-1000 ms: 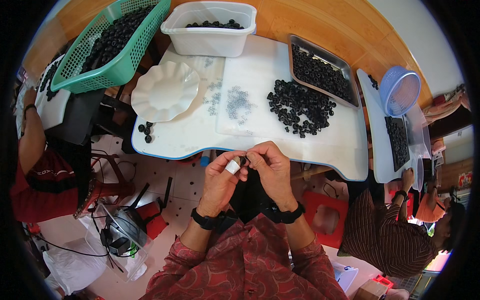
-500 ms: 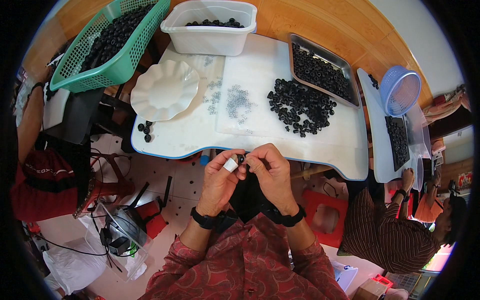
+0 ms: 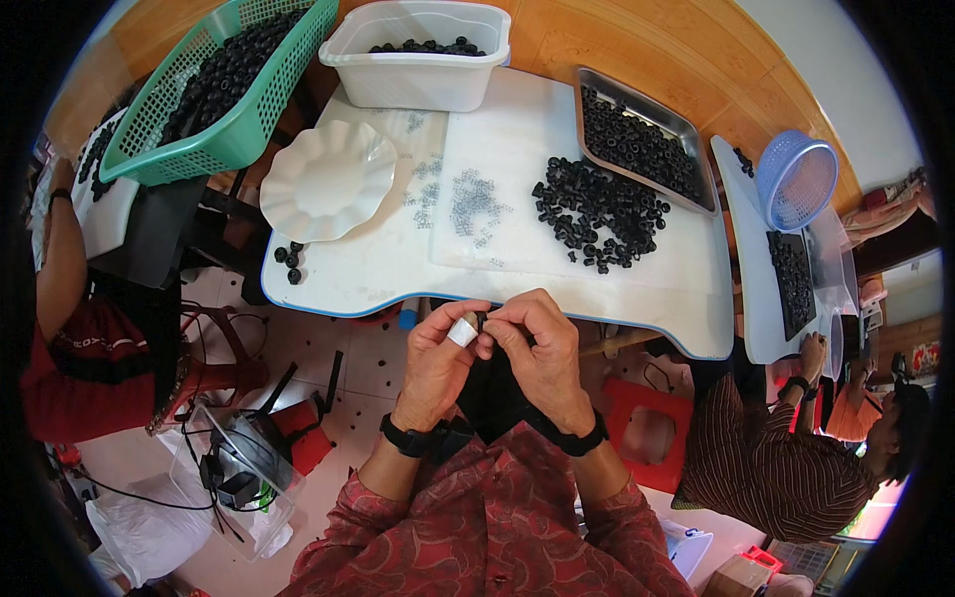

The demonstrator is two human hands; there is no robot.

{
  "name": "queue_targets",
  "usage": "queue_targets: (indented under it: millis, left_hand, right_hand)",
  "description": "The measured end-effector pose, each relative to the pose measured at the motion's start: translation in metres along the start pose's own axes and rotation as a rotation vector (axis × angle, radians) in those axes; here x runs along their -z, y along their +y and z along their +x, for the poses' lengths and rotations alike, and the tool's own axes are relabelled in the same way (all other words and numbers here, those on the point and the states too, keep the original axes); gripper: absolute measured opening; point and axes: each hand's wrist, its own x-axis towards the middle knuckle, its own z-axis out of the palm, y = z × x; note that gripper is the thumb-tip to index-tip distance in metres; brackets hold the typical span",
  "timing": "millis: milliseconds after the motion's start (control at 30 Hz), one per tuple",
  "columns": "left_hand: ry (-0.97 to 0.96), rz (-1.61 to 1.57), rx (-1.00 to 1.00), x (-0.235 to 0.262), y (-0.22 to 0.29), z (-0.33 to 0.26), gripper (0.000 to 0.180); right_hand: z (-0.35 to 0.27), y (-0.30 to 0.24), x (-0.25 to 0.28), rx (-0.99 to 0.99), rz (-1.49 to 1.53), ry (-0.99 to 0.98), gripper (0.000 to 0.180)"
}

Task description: Sorting and inspecting small black plastic components at a workstation.

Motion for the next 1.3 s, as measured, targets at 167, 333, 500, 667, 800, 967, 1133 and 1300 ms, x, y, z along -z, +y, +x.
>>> queue_targets:
  millis: [167, 333, 500, 667, 800, 967, 1133, 1300]
  left_hand:
    - [-0.053, 0.047, -0.009, 0.002, 0.005, 0.0, 0.026]
    - [-0.112, -0.135, 0.121, 0.01, 0.005, 0.002, 0.026]
    - [-0.069, -0.218, 0.123, 0.011, 0.003, 0.003, 0.027]
    - [-0.063, -0.252, 0.128, 0.011, 0.004, 0.003, 0.028]
    - [-0.066, -0.202, 0.122, 0.012, 0.004, 0.003, 0.027]
    - [-0.059, -0.09, 0.089, 0.007, 0.0, 0.0, 0.025]
    - [0.011, -0.027, 0.059, 0.006, -0.006, 0.002, 0.023]
    - [0.009, -0.114, 0.085, 0.01, -0.006, 0.003, 0.023]
  right_hand:
    - [0.003, -0.002, 0.004, -0.164, 0.32, -0.042, 0.005]
    - [0.006, 0.001, 0.011, -0.376, 0.356, -0.141, 0.006]
    - [0.004, -0.005, 0.006, -0.389, 0.32, -0.077, 0.006]
    - [-0.003, -0.004, -0.001, -0.128, 0.194, -0.005, 0.003]
    - [-0.003, -0.015, -0.002, 0.123, -0.185, -0.016, 0.005]
    - [-0.005, -0.017, -0.003, 0.175, -0.245, -0.017, 0.007]
    - [-0.006, -0.013, -0.002, 0.13, -0.241, -0.001, 0.009]
    - [-0.006, 0.0, 0.003, 0.148, -0.155, -0.007, 0.008]
